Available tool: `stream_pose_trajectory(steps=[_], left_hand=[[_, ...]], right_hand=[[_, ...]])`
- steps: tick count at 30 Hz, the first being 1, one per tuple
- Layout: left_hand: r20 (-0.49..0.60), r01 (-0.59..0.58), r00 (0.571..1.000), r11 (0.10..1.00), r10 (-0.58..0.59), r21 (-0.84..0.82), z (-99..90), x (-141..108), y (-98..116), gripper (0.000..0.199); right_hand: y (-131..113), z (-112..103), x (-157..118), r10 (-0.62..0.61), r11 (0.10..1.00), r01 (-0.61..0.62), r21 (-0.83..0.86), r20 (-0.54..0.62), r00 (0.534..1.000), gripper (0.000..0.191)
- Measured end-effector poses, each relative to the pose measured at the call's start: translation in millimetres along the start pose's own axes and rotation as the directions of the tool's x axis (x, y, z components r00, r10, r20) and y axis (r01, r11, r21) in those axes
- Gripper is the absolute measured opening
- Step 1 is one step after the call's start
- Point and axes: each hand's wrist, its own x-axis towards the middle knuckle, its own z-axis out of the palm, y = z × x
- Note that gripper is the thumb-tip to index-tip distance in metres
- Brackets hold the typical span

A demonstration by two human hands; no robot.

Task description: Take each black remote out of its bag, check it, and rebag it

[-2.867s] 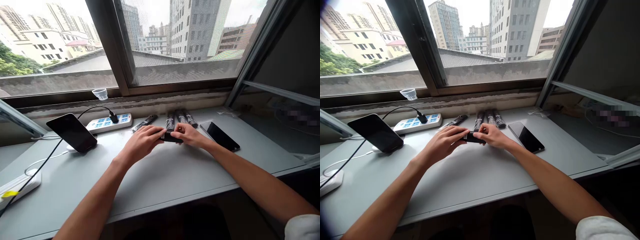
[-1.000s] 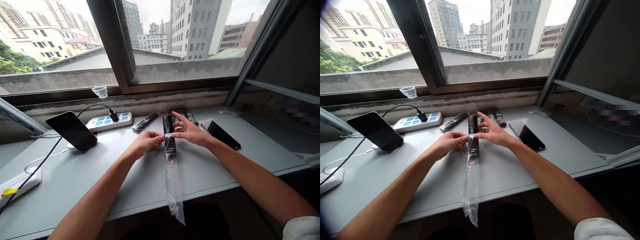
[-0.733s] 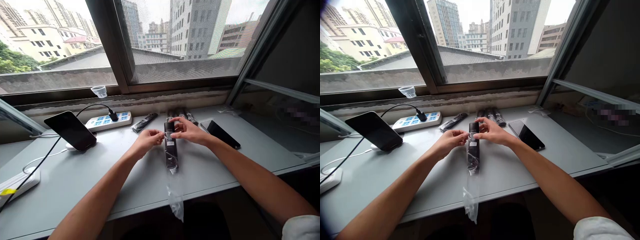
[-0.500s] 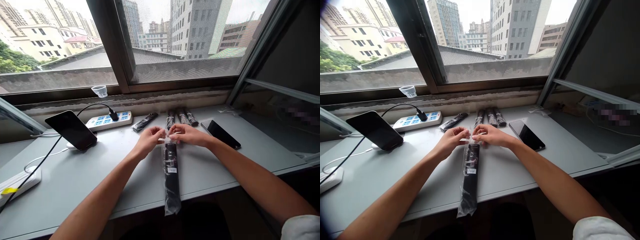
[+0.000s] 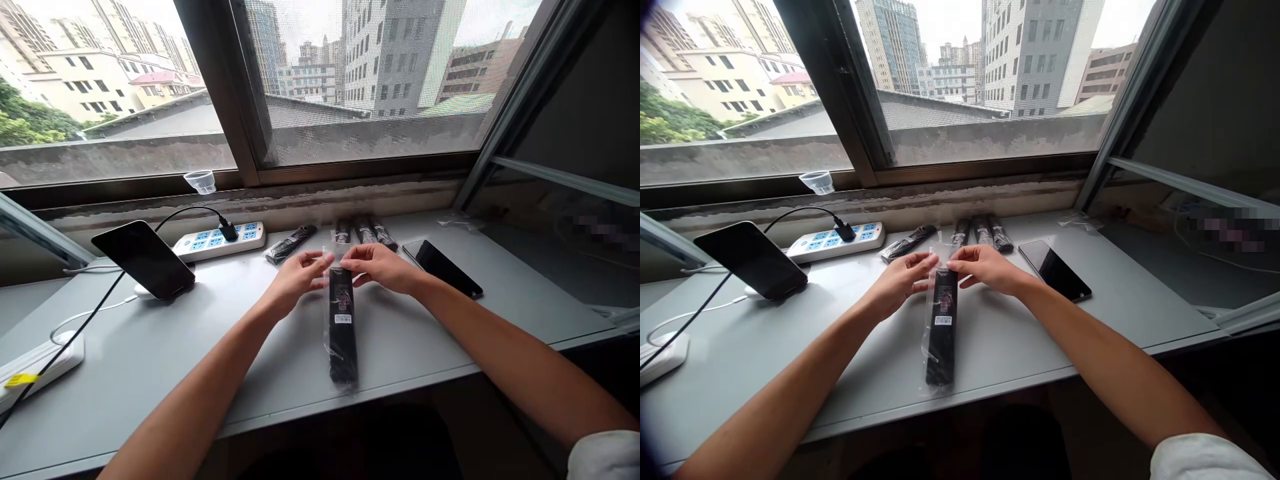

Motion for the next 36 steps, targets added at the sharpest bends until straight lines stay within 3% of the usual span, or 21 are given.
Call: stream_pose_trajectory(steps=[2, 4, 9, 14, 21, 25, 30, 33, 36], left_hand=[[0.105, 0.045, 0.993, 0.998, -0.049, 0.045, -1.9, -1.6, 1.1, 0.056], [0.136, 0.039, 0.990, 0.998, -0.045, 0.048, -3.4, -2.5, 1.6, 0.054], [0.037, 0.028, 0.999, 0.998, -0.030, 0.049, -4.1, -3.8, 3.4, 0.051], [0.118, -0.014, 0.993, 1.000, 0.013, 0.006, -4.4, -4.4, 4.1, 0.047], [0.114, 0.005, 0.993, 1.000, -0.007, 0.011, -3.7, -4.7, 4.5, 0.052], [0.109, 0.016, 0.994, 0.999, -0.019, 0.032, -4.0, -6.3, 5.2, 0.051], [0.135, -0.016, 0.991, 0.998, 0.023, -0.057, -2.0, -5.9, 4.5, 0.049], [0.080, -0.097, 0.991, 0.987, 0.108, -0.127, 0.3, -4.2, 3.5, 0.045], [0.001, -0.098, 0.995, 0.979, 0.100, -0.180, 0.4, -2.1, 2.4, 0.046]], right_hand=[[-0.5, 1.2, 0.4, -0.013, 1.000, 0.013, 0.003, -0.098, 0.995, 0.035], [-1.2, 1.8, 0.8, -0.007, 1.000, 0.009, 0.018, -0.124, 0.992, 0.036], [-1.8, -0.8, 0.6, 0.059, 0.991, -0.069, 0.116, 0.090, 0.994, 0.039], [-2.7, -0.6, -0.2, 0.048, 0.990, -0.050, 0.134, 0.020, 0.999, 0.033], [-4.5, 8.4, -0.1, 0.005, 0.993, -0.002, 0.115, -0.025, 1.000, 0.031], [-4.6, 8.0, -0.6, -0.060, 0.997, 0.068, 0.048, -0.140, 0.988, 0.032], [-6.4, 5.6, -1.9, -0.024, 1.000, 0.025, 0.011, -0.055, 0.998, 0.033], [-5.9, 7.9, -0.4, -0.048, 0.996, 0.058, 0.075, -0.129, 0.990, 0.032], [-5.1, 10.1, 0.8, -0.081, 0.984, 0.104, 0.142, -0.163, 0.983, 0.030]])
